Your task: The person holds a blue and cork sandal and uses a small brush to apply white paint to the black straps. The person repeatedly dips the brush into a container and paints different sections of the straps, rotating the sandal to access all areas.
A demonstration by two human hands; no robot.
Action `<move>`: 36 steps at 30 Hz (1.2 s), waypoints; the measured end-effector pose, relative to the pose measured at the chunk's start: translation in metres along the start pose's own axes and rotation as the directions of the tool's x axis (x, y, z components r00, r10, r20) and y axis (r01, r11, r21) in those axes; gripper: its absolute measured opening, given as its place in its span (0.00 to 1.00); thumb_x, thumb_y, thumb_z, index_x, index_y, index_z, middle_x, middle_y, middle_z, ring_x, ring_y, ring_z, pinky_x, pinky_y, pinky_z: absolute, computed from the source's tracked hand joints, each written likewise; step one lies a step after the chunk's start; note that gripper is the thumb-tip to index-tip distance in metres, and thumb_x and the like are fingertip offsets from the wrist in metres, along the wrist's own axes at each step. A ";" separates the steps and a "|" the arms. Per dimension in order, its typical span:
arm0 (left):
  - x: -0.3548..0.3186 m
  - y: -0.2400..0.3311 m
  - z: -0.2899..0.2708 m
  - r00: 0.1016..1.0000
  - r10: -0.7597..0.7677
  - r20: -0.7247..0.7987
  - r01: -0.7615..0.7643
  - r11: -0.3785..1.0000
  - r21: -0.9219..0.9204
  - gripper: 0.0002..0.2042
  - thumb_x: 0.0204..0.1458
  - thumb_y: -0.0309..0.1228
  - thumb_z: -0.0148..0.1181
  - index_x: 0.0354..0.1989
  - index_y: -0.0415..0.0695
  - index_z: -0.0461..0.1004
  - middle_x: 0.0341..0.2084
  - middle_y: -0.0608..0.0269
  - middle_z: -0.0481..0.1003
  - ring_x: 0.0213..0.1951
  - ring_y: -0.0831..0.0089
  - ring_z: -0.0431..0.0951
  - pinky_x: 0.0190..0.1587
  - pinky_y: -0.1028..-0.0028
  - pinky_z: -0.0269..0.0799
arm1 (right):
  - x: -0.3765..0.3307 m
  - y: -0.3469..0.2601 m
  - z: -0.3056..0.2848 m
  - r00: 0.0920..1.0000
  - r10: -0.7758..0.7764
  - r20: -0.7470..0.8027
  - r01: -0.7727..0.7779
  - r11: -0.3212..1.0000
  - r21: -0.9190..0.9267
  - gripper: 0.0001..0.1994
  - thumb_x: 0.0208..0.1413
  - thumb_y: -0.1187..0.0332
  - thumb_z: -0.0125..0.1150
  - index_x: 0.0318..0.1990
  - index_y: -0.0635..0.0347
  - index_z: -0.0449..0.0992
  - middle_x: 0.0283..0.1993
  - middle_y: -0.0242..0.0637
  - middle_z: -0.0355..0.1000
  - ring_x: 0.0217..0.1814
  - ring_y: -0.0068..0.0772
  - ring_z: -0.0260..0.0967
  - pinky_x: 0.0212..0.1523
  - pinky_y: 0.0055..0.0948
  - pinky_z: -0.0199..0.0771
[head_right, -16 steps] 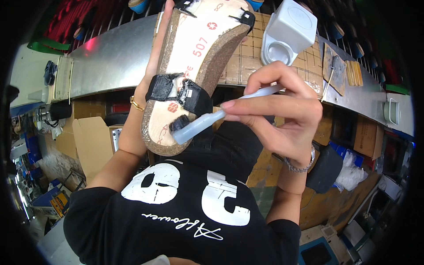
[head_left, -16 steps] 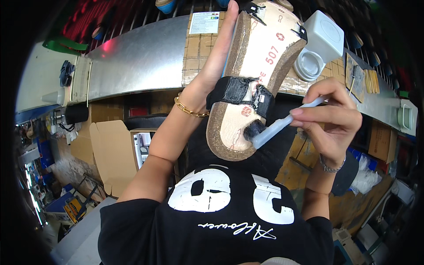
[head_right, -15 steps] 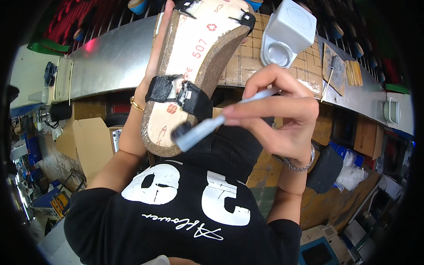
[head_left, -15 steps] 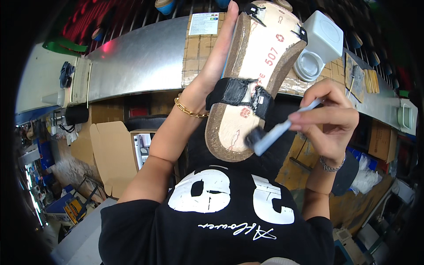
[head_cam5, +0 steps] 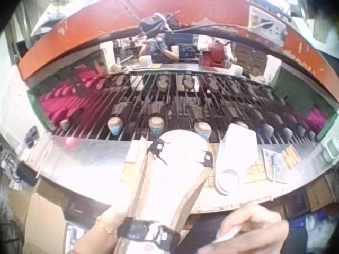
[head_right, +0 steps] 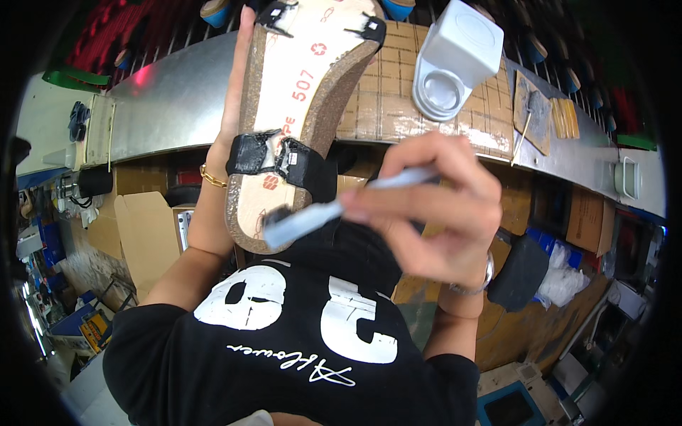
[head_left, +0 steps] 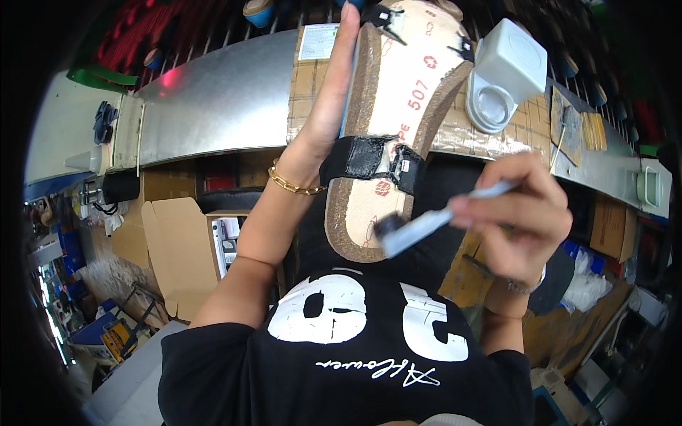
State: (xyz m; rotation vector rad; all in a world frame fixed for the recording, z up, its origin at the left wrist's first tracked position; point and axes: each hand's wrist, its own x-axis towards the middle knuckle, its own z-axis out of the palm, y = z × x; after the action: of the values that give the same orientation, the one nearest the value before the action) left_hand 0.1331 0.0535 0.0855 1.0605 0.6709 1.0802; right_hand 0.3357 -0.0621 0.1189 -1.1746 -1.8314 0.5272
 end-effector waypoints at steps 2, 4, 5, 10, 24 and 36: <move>0.001 0.001 -0.001 1.000 0.005 -0.006 -0.005 1.000 0.005 0.42 0.63 0.68 0.29 0.63 0.39 0.67 0.49 0.53 0.79 0.45 0.74 0.83 0.47 0.74 0.82 | 0.001 -0.004 -0.005 0.992 -0.102 0.078 0.093 0.989 0.112 0.11 0.33 0.68 0.72 0.30 0.46 0.90 0.29 0.26 0.73 0.27 0.20 0.62 0.31 0.22 0.57; 0.000 0.001 -0.001 1.000 0.000 -0.011 0.000 1.000 0.010 0.42 0.63 0.68 0.29 0.63 0.40 0.67 0.49 0.53 0.79 0.45 0.74 0.83 0.47 0.74 0.82 | 0.007 -0.002 -0.007 0.997 -0.062 -0.034 0.068 0.974 0.217 0.12 0.36 0.69 0.73 0.33 0.49 0.89 0.29 0.29 0.73 0.28 0.21 0.63 0.30 0.21 0.58; -0.002 0.001 0.000 1.000 0.004 -0.013 -0.004 1.000 0.014 0.42 0.63 0.68 0.29 0.63 0.40 0.67 0.49 0.53 0.79 0.45 0.74 0.83 0.46 0.74 0.82 | 0.012 0.000 -0.006 0.993 -0.032 -0.116 0.050 0.987 0.152 0.11 0.39 0.71 0.74 0.35 0.51 0.89 0.29 0.31 0.73 0.28 0.22 0.65 0.30 0.21 0.61; -0.007 0.001 0.005 0.998 -0.053 0.037 0.055 0.997 -0.063 0.43 0.62 0.69 0.27 0.62 0.40 0.68 0.48 0.56 0.79 0.44 0.76 0.83 0.45 0.76 0.82 | 0.032 0.016 0.013 0.951 -0.170 -0.257 0.138 0.981 -0.136 0.13 0.41 0.79 0.75 0.38 0.57 0.88 0.31 0.33 0.72 0.33 0.23 0.68 0.34 0.20 0.66; -0.015 0.002 -0.008 0.991 -0.119 0.062 0.126 0.985 -0.117 0.44 0.63 0.69 0.27 0.64 0.38 0.67 0.43 0.56 0.81 0.39 0.78 0.84 0.39 0.80 0.82 | 0.096 0.061 0.025 0.891 -0.128 -0.436 0.056 0.983 -0.174 0.06 0.51 0.73 0.71 0.37 0.53 0.88 0.29 0.31 0.75 0.29 0.22 0.67 0.31 0.23 0.61; 0.016 0.034 -0.285 0.997 0.013 -0.078 -0.070 0.615 -0.786 0.41 0.52 0.50 0.58 0.69 0.36 0.56 0.63 0.43 0.62 0.51 0.51 0.76 0.49 0.63 0.83 | 0.065 0.065 0.028 0.936 -0.019 -0.351 0.016 1.000 -0.009 0.11 0.45 0.82 0.71 0.38 0.64 0.86 0.34 0.34 0.69 0.37 0.27 0.66 0.39 0.23 0.65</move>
State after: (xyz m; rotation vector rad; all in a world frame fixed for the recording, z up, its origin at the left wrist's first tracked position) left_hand -0.1178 0.1719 0.0109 0.2546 0.1468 1.2751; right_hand 0.3335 0.0277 0.0856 -1.1714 -1.5347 0.2783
